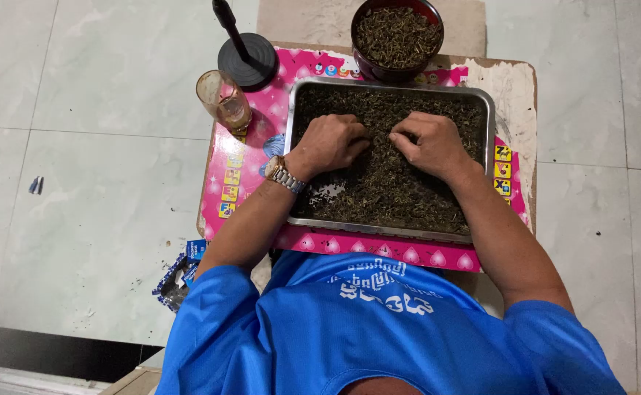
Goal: Sorting through dried tea leaves in a metal tray to remove stems and debris by hand
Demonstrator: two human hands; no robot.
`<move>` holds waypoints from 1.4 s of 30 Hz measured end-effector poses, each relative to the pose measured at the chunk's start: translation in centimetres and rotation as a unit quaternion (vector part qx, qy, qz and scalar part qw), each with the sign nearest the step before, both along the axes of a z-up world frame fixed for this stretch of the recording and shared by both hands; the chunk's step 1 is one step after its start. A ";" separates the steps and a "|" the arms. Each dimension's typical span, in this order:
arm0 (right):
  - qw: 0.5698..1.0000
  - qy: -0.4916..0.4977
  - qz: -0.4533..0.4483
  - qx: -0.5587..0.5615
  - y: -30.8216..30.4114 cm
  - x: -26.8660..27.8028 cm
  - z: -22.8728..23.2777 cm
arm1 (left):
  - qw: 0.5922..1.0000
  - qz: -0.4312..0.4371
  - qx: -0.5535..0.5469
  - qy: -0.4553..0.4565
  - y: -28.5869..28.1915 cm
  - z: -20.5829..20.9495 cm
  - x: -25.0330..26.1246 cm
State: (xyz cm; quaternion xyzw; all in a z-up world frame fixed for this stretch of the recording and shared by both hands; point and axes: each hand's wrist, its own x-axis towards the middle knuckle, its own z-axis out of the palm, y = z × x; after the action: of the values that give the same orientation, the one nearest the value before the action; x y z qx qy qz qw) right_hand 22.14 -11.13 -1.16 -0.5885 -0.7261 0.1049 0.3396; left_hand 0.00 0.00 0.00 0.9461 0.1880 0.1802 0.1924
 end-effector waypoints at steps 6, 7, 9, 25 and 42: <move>1.000 0.002 -0.005 0.024 0.1 0.3 -0.3 | 0.998 0.001 -0.004 -0.061 0.2 0.7 -0.5; 1.000 0.002 -0.005 0.024 0.1 0.3 -0.4 | 0.998 0.001 -0.004 -0.061 0.1 0.8 -0.6; 1.000 0.004 -0.009 0.020 0.1 0.4 -0.4 | 0.998 -0.004 -0.007 -0.061 0.0 0.8 -0.6; 0.982 -0.032 -0.092 0.162 12.2 6.1 4.8 | 0.999 0.000 0.045 0.022 0.4 -1.3 -0.3; 0.960 -0.236 -0.097 -0.118 -2.3 5.6 0.6 | 0.989 0.130 0.027 0.062 0.7 -1.6 -0.4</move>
State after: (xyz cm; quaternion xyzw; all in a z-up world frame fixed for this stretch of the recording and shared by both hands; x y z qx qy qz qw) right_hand 27.74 -13.43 -0.54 -0.7000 -0.7077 0.0144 0.0948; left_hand -0.36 0.74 -1.56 0.9278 0.3162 0.1500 0.1292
